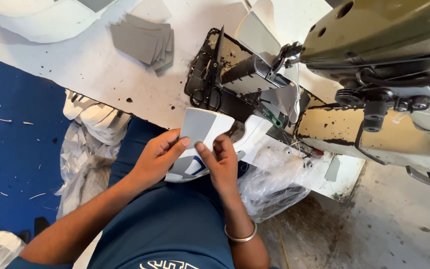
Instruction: The person uses a sewing machine to stitch white shoe parts with gray accents. They repeatedly pick up a shoe part, align it under the machine's needle, and sew along the edges. After each stitch, the person removes the part and places it on a pile of finished pieces on the table.
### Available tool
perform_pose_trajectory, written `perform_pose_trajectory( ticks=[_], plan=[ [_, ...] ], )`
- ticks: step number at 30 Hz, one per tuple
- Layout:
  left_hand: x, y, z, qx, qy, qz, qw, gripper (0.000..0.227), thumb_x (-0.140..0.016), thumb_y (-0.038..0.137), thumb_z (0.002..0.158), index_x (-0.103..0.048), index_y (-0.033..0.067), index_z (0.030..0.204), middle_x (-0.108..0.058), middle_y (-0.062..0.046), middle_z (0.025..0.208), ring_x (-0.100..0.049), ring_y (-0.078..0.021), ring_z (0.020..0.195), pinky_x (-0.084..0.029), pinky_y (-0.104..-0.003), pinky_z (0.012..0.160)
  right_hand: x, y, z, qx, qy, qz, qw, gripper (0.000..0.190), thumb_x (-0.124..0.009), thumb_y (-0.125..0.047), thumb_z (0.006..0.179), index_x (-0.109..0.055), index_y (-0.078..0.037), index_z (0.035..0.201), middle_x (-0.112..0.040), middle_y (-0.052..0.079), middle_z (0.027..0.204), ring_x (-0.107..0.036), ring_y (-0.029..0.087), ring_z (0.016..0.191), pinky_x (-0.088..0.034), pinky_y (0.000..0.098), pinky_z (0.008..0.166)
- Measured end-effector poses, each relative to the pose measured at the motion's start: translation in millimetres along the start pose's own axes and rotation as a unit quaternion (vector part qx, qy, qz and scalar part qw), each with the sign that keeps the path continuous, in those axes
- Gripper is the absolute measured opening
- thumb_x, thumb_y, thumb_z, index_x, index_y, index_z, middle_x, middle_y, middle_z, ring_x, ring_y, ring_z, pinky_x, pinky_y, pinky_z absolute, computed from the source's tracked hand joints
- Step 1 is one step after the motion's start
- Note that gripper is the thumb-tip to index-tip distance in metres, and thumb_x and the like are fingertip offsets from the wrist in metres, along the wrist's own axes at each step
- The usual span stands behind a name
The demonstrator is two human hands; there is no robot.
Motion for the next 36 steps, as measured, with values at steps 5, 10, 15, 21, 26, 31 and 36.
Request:
perform_pose_trajectory(
  ticks=[5,10,15,21,26,31,36],
  plan=[
    [-5.9,32.3,1.4,-0.052,0.028,0.091,0.994,0.038,-0.061,0.014,0.103,-0.059,-0.0015,0.137,-0.068,0.000,0.092,-0.058,-0.0018,0.078,-0.049,-0.021,0.067,-2.3,-7.4,-14.6,0.051,-0.006,0.025,0.998,0.028,-0.071,-0.005,0.098,-0.056,0.000,0.122,-0.069,0.010,0.119,-0.065,0.013,0.109,-0.052,0.0264,0.096],
    [-37.9,86.1,6.7,-0.179,-0.021,0.375,0.909,0.062,-0.072,0.013,0.099,-0.045,0.0104,0.155,-0.063,-0.008,0.074,-0.060,-0.0155,0.062,-0.050,-0.028,0.061,23.3,0.4,-31.1,0.066,0.015,0.054,0.996,0.023,-0.073,0.002,0.098,-0.054,-0.002,0.110,-0.068,0.006,0.107,-0.062,0.011,0.098,-0.051,0.0244,0.084],
    [-75.5,101.8,17.6,-0.255,-0.091,0.371,0.888,0.043,-0.070,0.008,0.095,-0.065,0.0150,0.136,-0.065,-0.008,0.075,-0.064,-0.0194,0.063,-0.052,-0.031,0.060,46.9,-8.2,-36.0,0.087,0.054,0.055,0.993,0.026,-0.075,0.004,0.098,-0.054,-0.002,0.111,-0.058,0.002,0.100,-0.055,0.008,0.092,-0.047,0.0230,0.082],
    [-101.0,118.1,62.2,-0.264,-0.102,0.371,0.884,0.041,-0.069,0.007,0.096,-0.065,0.0127,0.136,-0.062,-0.010,0.073,-0.062,-0.0215,0.063,-0.051,-0.033,0.060,54.6,-64.7,-2.3,0.088,0.063,0.036,0.994,0.032,-0.070,0.001,0.097,-0.057,0.002,0.127,-0.071,0.008,0.116,-0.066,0.012,0.106,-0.052,0.0259,0.093],
    [-113.7,142.0,103.9,-0.264,-0.107,0.374,0.883,0.039,-0.066,0.007,0.099,-0.065,0.0113,0.138,-0.060,-0.010,0.071,-0.059,-0.0202,0.058,-0.048,-0.032,0.057,62.3,-99.9,36.5,0.089,0.077,0.005,0.993,0.037,-0.069,-0.002,0.099,-0.056,0.005,0.132,-0.071,0.010,0.117,-0.067,0.013,0.107,-0.053,0.0275,0.094],
    [-109.7,148.6,127.4,-0.240,-0.085,0.388,0.886,0.034,-0.065,0.008,0.100,-0.068,0.0104,0.134,-0.061,-0.009,0.069,-0.057,-0.0166,0.055,-0.047,-0.031,0.054,63.2,-103.3,58.4,0.079,0.066,0.041,0.994,0.040,-0.070,-0.003,0.099,-0.056,0.006,0.135,-0.070,0.010,0.119,-0.066,0.012,0.109,-0.051,0.0261,0.097],
    [-109.3,153.2,136.9,-0.216,-0.087,0.383,0.894,0.036,-0.066,0.008,0.097,-0.069,0.0101,0.133,-0.062,-0.010,0.069,-0.057,-0.0173,0.054,-0.047,-0.031,0.053,65.3,-97.5,64.6,0.081,0.082,0.038,0.993,0.036,-0.070,-0.001,0.100,-0.059,0.007,0.133,-0.071,0.009,0.115,-0.064,0.011,0.105,-0.049,0.0240,0.095]
  ],
)
Point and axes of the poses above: each hand's wrist, its own z-axis towards the middle knuckle, its own x-axis out of the back of the hand, y = z × x, the point moved 9 cm from there along z, towards the middle knuckle
